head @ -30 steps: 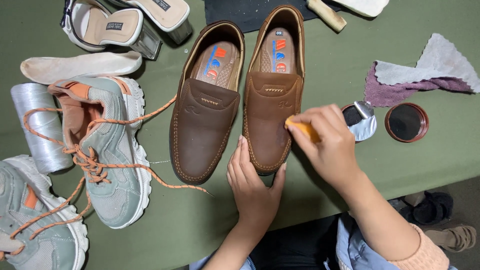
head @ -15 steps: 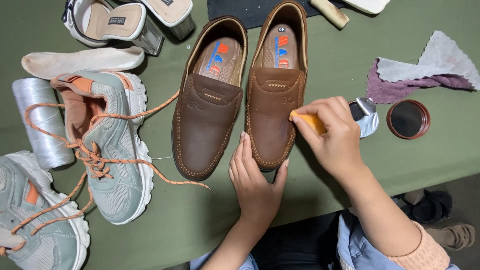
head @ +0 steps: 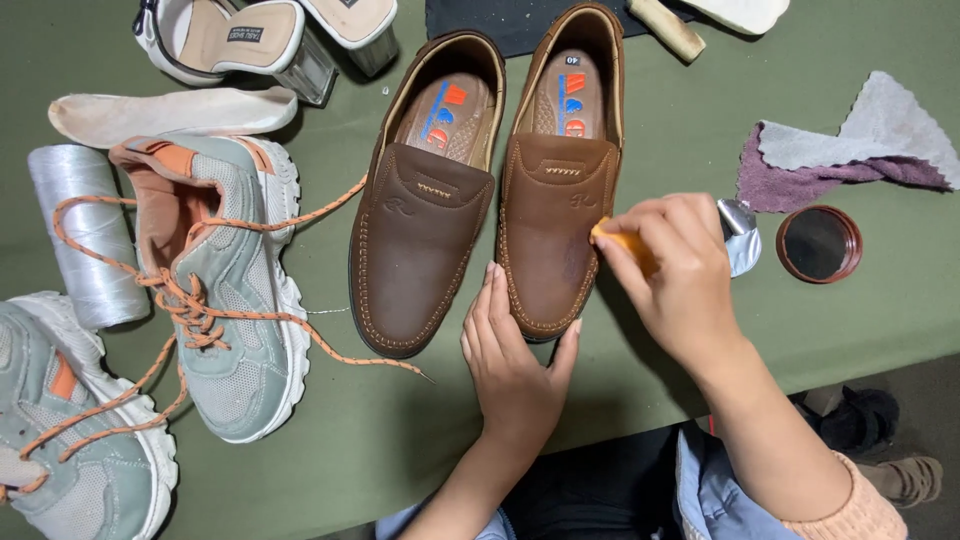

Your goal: The person uses a yellow sponge to apply shoe polish from a small tin onto a pair of brown leather loafers. They systematically rub the polish onto the upper surface, sides, and heel of the shoes, occasionally dipping the sponge back into the tin to reload the product.

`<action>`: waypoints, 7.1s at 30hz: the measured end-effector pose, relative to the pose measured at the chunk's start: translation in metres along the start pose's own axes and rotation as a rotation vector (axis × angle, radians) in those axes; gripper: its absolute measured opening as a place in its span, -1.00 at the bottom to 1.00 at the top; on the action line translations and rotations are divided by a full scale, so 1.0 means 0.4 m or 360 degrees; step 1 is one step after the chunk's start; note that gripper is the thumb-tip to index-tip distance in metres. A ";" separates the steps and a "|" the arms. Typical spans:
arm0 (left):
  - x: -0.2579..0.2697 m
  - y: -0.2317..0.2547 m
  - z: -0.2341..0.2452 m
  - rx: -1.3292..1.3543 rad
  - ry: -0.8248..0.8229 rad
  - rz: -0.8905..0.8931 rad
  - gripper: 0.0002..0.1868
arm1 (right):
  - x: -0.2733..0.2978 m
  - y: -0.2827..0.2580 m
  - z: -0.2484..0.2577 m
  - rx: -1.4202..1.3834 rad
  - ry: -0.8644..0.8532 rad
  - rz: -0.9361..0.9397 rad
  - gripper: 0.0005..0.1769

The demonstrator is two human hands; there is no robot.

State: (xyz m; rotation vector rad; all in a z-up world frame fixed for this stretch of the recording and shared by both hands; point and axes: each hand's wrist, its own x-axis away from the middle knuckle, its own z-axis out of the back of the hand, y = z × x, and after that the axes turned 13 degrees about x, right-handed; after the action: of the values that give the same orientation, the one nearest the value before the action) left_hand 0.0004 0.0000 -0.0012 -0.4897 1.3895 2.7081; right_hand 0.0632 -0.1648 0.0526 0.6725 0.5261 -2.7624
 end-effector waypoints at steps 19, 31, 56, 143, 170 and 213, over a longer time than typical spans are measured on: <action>-0.004 0.007 0.004 0.0016 0.0012 -0.0012 -0.13 | 0.072 -0.057 0.011 -0.0259 -0.0072 -0.0066 -0.90; -0.001 0.006 0.005 -0.0024 0.0005 0.0003 -0.11 | 0.027 -0.053 -0.020 -0.0019 0.0057 -0.0083 -0.90; -0.005 0.007 0.009 0.0005 0.0000 -0.0010 -0.11 | -0.041 -0.009 -0.045 0.0013 0.0050 -0.0077 -0.90; -0.005 0.005 0.007 0.0050 0.0026 -0.0049 -0.15 | -0.015 -0.042 -0.026 -0.0050 -0.0175 -0.0249 -0.89; -0.104 0.100 0.226 -0.0141 0.0031 -0.0189 -0.33 | 0.272 0.049 0.073 -0.0078 -0.0202 -0.0743 -0.86; -0.444 0.078 0.578 0.1858 -0.0152 0.0693 -0.45 | 0.283 0.086 0.016 -0.1789 -0.0570 -0.1357 -0.85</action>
State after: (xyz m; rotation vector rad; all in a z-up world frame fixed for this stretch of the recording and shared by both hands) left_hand 0.1044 0.1830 0.2031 0.0593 2.8407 1.5525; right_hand -0.0259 -0.2158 -0.0065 -0.4018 2.3691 -2.4037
